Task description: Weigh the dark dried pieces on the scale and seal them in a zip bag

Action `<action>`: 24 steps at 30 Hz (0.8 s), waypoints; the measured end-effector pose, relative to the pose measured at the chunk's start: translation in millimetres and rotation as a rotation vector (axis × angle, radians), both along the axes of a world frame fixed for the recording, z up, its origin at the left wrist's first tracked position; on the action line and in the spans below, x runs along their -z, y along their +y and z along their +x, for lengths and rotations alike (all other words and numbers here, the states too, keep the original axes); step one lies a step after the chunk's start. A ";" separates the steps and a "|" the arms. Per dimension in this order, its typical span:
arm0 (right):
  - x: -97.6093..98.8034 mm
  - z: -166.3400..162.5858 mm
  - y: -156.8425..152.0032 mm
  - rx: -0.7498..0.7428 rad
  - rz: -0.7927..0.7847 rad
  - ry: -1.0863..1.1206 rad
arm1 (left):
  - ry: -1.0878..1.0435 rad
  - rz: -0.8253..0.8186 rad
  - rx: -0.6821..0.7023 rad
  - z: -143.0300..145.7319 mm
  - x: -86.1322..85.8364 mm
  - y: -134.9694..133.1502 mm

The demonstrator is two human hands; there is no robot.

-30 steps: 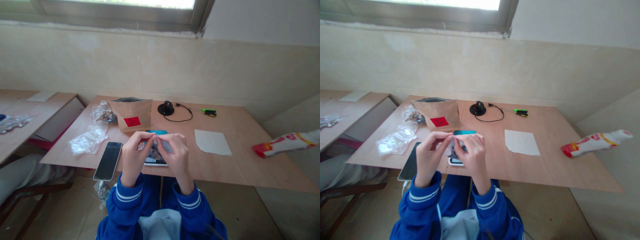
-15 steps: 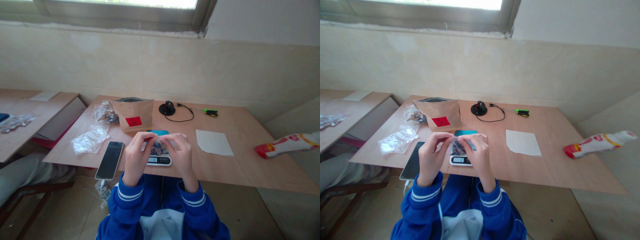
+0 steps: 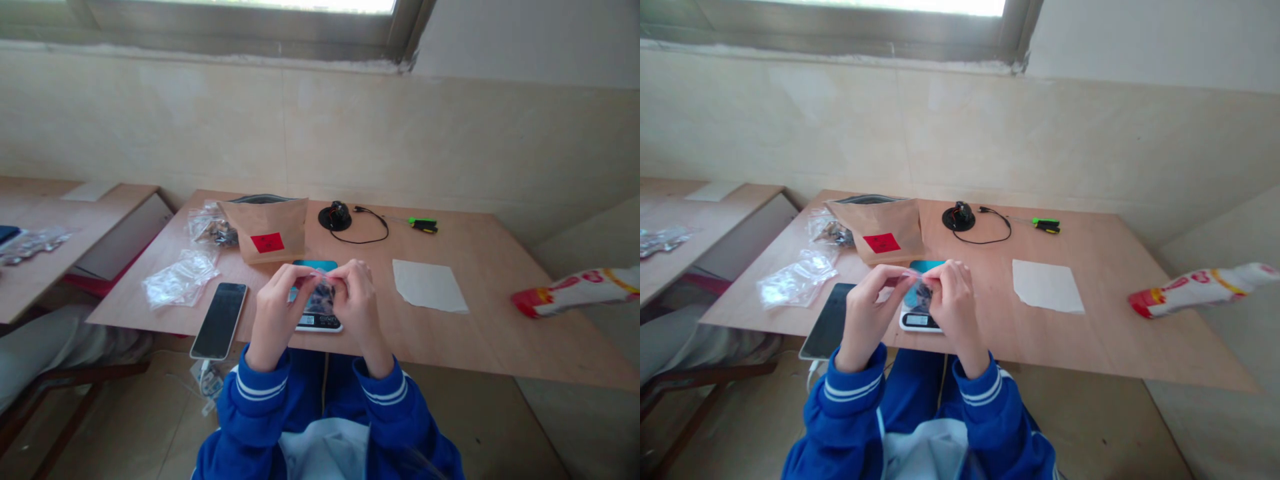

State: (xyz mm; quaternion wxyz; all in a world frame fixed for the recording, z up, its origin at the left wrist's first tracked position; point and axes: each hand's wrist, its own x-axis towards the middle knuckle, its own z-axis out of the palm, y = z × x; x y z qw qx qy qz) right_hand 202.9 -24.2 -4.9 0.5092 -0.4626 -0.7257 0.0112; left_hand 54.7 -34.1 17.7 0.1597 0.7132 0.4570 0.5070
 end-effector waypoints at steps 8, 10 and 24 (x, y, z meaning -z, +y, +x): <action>8.1 16.2 0.4 -0.094 -0.154 0.037 | -0.063 -0.060 -0.023 -10.9 9.8 1.6; 8.8 16.3 0.5 -0.058 -0.136 0.033 | -0.075 -0.082 0.001 -11.1 10.8 1.2; -1.8 30.6 3.0 -0.100 -0.220 -0.120 | -0.166 -0.204 0.008 -16.9 12.6 5.3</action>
